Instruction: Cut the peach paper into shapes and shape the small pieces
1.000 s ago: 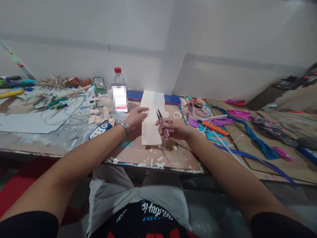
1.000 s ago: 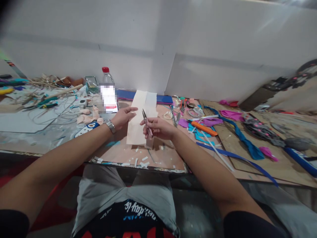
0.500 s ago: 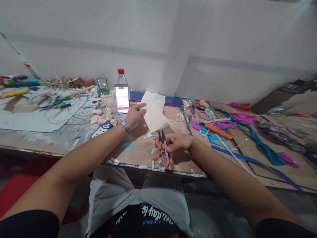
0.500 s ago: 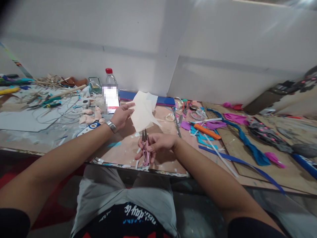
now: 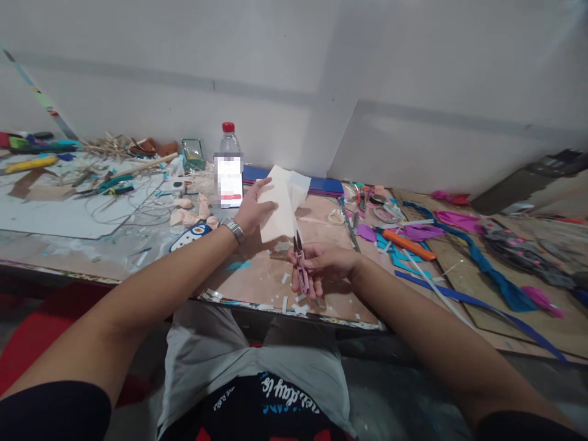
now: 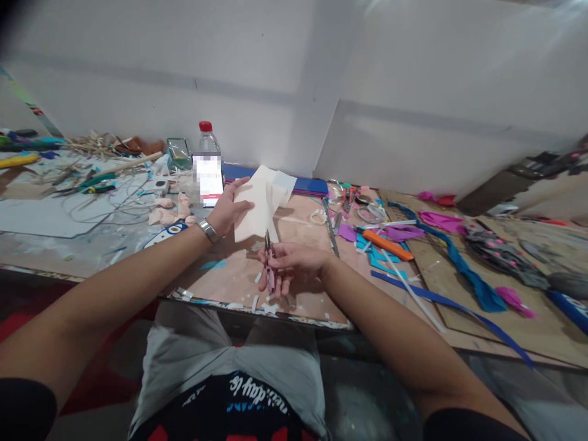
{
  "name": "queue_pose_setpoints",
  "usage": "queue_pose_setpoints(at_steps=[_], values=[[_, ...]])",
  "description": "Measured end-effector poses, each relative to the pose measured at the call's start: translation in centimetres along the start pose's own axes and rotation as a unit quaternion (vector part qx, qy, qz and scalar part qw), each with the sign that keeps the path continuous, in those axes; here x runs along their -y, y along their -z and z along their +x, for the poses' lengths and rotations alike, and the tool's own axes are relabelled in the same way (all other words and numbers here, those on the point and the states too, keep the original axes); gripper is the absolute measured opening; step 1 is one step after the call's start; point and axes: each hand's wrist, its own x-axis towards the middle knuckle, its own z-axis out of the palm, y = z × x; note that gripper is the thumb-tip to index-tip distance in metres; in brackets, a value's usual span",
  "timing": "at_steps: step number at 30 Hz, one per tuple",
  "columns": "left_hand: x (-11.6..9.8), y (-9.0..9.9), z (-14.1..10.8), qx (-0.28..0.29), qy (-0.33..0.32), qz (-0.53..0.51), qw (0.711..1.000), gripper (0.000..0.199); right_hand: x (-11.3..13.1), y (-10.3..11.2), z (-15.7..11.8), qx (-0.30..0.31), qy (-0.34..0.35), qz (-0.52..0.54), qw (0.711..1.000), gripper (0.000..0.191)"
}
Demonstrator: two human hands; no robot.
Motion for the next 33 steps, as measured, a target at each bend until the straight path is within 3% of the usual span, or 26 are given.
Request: queue_pose_setpoints(at_steps=[4, 12, 19, 33], values=[[-0.1, 0.0, 0.1, -0.009, 0.009, -0.018, 1.0, 0.077, -0.6, 0.0, 0.4, 0.008, -0.003, 0.012, 1.0, 0.053], [-0.4, 0.0, 0.2, -0.011, 0.038, -0.023, 0.999, 0.076, -1.0, -0.5, 0.4, 0.036, -0.004, 0.006, 0.999, 0.047], [-0.2, 0.1, 0.3, -0.009, 0.027, -0.027, 0.999, 0.072, -0.9, -0.1, 0.3, 0.008, 0.021, 0.036, 0.999, 0.044], [-0.2, 0.0, 0.4, -0.019, 0.029, -0.039, 0.999, 0.073, -0.9, 0.5, 0.1, 0.05, 0.032, 0.034, 0.998, 0.041]])
